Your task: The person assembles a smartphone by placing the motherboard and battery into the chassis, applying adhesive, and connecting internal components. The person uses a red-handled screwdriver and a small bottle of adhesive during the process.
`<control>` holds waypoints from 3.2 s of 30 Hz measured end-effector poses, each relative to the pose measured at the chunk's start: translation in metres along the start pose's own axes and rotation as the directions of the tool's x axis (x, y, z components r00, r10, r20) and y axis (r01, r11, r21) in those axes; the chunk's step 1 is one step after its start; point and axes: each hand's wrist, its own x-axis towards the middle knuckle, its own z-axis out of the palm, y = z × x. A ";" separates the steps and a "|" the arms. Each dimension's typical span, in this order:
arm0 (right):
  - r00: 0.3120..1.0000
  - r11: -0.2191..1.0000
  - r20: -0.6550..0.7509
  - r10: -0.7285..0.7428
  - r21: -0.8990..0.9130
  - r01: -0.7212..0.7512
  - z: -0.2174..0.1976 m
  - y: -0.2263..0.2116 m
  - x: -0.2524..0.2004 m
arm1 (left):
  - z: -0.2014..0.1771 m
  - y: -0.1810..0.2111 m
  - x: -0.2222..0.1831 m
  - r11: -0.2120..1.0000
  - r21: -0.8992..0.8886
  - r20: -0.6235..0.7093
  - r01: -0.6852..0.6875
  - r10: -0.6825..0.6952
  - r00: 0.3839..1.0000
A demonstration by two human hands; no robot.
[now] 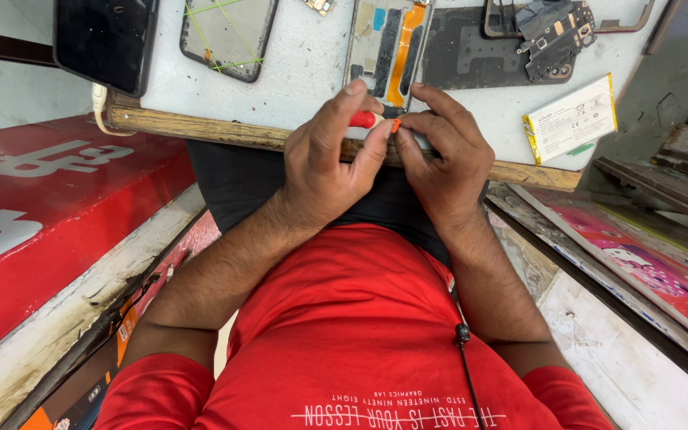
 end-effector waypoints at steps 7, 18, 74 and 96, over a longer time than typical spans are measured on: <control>0.999 0.999 0.028 0.034 -0.014 -0.034 0.000 0.000 0.000 | 0.001 -0.003 -0.004 0.998 0.032 0.020 -0.056 0.055 0.998; 0.997 0.939 0.029 0.067 0.335 -0.073 -0.008 0.013 0.001 | -0.012 -0.016 -0.009 0.999 -0.041 -0.033 0.008 -0.010 0.999; 1.000 0.995 0.029 0.009 0.100 -0.012 -0.005 -0.005 0.013 | -0.031 0.008 0.037 0.976 -0.163 0.385 -0.142 0.195 0.902; 0.996 0.999 0.085 0.019 0.027 -0.022 -0.006 -0.004 0.011 | -0.036 0.008 0.049 0.930 -0.236 0.575 0.283 -0.101 0.812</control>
